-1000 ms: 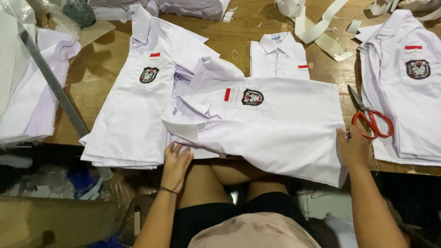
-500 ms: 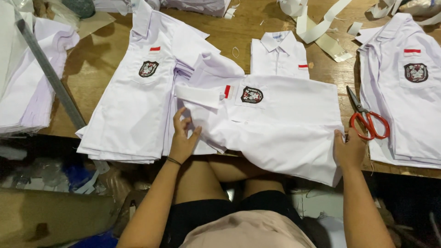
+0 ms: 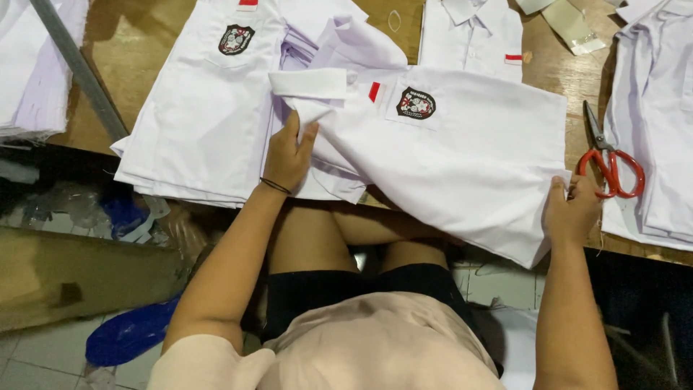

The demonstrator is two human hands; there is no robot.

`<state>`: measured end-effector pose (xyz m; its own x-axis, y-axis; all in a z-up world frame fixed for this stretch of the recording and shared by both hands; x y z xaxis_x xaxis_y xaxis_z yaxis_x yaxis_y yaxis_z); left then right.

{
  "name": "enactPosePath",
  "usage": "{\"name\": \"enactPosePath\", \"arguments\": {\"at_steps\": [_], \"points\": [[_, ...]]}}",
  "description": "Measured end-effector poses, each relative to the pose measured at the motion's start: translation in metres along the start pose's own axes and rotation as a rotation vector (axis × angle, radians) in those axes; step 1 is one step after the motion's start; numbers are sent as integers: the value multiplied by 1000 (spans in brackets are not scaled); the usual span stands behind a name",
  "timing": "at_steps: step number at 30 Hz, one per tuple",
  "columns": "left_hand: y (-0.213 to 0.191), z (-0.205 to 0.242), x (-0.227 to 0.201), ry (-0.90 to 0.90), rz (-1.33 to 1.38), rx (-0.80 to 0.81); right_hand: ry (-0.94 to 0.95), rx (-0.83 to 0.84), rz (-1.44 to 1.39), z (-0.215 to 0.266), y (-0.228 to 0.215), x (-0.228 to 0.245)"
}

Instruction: The person folds a white short-sleeved shirt on a wooden table, aligning the sides and smoothing the fabric. The person then folds the sleeves inward and folds the shirt in half, placing it on a stack of similar shirts.

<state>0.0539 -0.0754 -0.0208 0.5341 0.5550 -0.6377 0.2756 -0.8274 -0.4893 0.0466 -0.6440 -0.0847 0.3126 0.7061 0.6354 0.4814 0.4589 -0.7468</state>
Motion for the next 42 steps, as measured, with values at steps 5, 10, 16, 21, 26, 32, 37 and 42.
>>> {"name": "enactPosePath", "arguments": {"at_steps": [5, 10, 16, 21, 26, 32, 37, 42], "points": [[-17, -1, 0, -164, 5, -48, -37, -22, -5, -4, 4, -8], [-27, 46, -20, -664, 248, 212, 6, 15, -39, 1, -1, -2], [-36, 105, -37, -833, 285, 568, 123, 102, 31, 15, -15, 32], [-44, 115, -24, -683, -124, 500, 128, 247, 125, 9, -14, 32], [-50, 69, -45, -351, -345, 354, 104, 247, 186, 8, -14, 34], [-17, 27, -5, 182, -643, 404, 101, 213, 283, 6, -12, 30], [-9, 16, 42, 6, -633, 574, 75, 207, 373, -7, 0, 0], [-12, 5, 57, 111, -691, 349, 34, 216, 169, 0, -17, 39]]}}
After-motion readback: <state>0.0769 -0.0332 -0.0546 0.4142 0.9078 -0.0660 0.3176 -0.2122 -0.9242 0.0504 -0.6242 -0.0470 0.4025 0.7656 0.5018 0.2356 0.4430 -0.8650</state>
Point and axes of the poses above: each hand's wrist, its own z-axis away from the middle knuckle, its own y-axis out of the palm, x = y × z, the point moved 7 cm from there along -z, towards the middle knuckle, and after that the axes turned 13 degrees about y, right-handed, at the moved point
